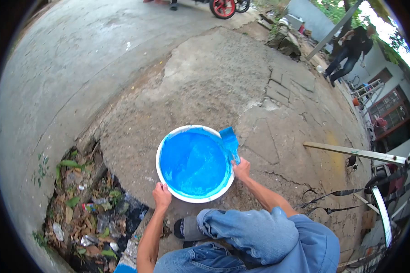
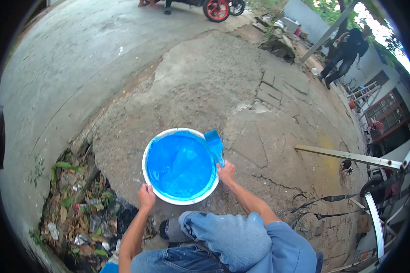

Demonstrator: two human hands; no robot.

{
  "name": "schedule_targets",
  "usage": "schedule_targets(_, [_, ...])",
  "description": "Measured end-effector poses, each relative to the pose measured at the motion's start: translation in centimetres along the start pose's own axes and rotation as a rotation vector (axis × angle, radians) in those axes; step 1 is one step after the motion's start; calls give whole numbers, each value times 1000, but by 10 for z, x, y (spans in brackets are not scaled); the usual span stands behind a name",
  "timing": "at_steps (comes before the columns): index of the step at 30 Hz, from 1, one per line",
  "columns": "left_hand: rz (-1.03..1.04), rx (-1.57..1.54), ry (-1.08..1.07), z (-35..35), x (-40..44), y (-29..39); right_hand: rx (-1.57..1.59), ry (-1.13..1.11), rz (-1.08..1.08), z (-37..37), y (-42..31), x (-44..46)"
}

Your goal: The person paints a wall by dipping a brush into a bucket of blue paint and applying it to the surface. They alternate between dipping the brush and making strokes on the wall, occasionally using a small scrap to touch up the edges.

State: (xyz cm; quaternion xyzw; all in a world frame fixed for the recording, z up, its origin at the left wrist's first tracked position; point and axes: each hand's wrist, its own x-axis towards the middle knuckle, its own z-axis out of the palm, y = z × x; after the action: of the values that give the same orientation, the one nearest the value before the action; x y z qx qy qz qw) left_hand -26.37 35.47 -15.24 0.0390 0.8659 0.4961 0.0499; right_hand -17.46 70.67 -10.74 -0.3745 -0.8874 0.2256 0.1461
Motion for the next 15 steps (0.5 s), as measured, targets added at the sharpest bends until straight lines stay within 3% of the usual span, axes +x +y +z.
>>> schedule_targets(6, [97, 22, -104, 27, 45, 4, 34, 11, 82, -15, -2, 19])
schedule_targets(15, [41, 213, -176, 51, 104, 17, -20, -57, 137, -2, 10, 51])
